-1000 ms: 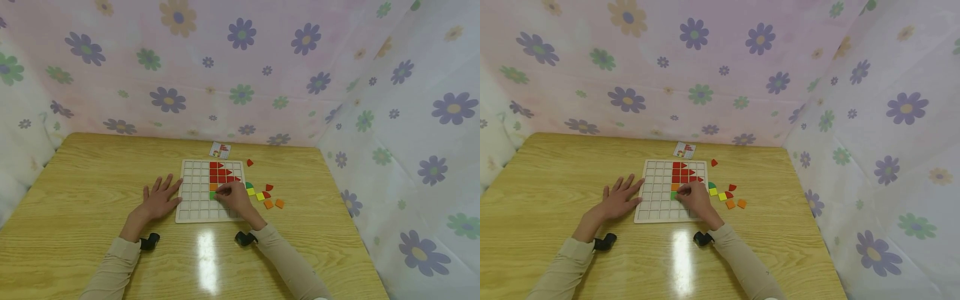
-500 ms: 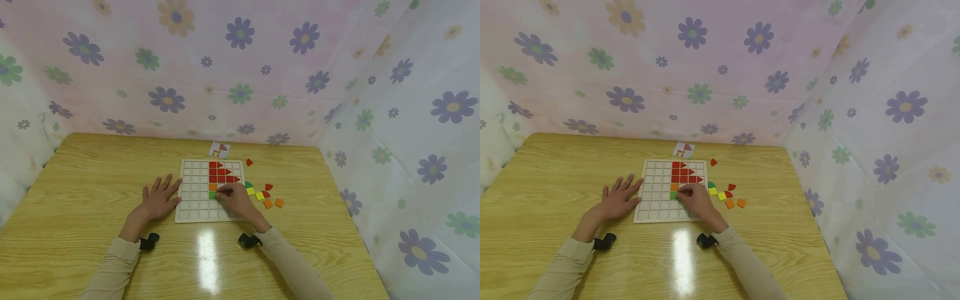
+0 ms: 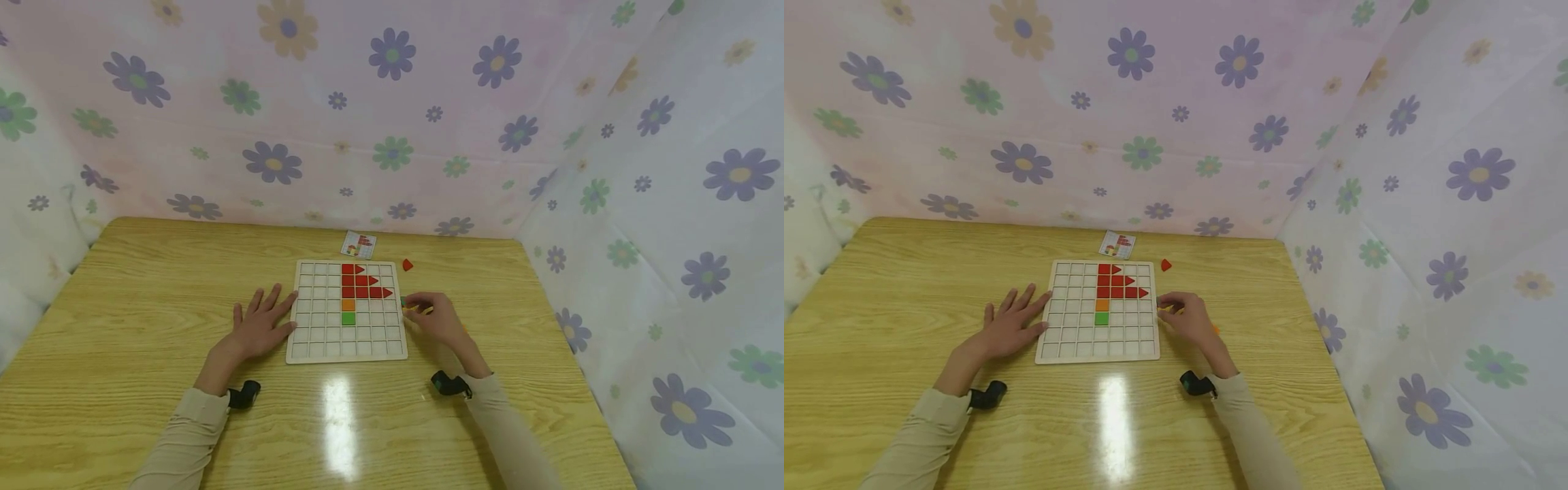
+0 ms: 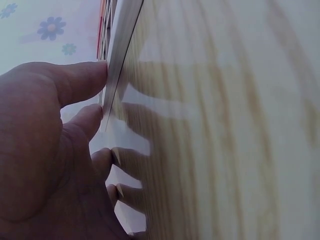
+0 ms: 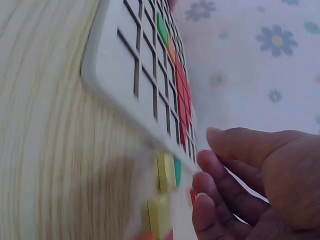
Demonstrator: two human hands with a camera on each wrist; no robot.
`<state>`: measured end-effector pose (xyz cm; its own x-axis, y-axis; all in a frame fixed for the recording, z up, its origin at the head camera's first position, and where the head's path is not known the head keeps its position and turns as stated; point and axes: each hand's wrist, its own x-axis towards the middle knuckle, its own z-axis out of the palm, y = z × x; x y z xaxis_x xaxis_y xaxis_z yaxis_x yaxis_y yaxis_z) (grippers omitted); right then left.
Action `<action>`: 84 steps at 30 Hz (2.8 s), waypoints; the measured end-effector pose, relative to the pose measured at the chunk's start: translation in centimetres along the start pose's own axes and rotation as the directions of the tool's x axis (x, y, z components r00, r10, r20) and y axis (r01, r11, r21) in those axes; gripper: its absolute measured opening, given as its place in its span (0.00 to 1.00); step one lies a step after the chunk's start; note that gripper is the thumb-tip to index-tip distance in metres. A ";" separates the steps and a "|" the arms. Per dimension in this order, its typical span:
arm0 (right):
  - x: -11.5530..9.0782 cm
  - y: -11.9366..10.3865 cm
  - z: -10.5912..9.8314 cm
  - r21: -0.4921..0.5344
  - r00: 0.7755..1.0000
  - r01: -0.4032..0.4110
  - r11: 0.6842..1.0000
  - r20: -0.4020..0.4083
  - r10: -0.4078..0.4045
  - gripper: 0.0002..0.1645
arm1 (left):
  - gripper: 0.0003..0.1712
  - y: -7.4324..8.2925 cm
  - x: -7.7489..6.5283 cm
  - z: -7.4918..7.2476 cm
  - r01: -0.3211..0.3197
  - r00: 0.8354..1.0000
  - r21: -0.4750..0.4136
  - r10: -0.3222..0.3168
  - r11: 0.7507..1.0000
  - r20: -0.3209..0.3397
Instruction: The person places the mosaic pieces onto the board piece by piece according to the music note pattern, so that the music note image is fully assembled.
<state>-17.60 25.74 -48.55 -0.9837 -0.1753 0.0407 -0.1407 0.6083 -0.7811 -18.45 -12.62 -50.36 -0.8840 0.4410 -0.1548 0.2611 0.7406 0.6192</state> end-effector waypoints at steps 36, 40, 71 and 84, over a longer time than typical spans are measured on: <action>-3.9 2.6 -2.8 -0.133 0.995 -0.102 0.986 -0.011 0.102 0.09 | 0.38 0.4 0.1 0.2 0.003 1.000 0.001 -0.003 1.000 0.001; -3.7 1.7 -1.0 0.000 0.996 -0.051 0.999 -0.075 0.051 0.07 | 0.38 0.4 0.0 0.1 0.004 1.000 -0.002 -0.004 1.000 -0.002; -0.6 -3.8 8.7 0.055 0.992 0.104 0.993 0.058 -0.108 0.03 | 0.38 0.5 -0.1 0.0 0.007 1.000 -0.014 -0.007 1.000 -0.007; -0.2 -4.1 8.9 0.057 0.993 0.081 0.995 0.077 -0.085 0.06 | 0.39 -0.3 -0.2 0.2 0.003 1.000 -0.012 -0.003 1.000 -0.017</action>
<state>-15.83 16.39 -50.93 -0.9566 -0.2855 0.0587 -0.2130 0.5472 -0.8094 -18.28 -12.77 -50.67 -0.8914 0.4297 -0.1438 0.2535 0.7360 0.6278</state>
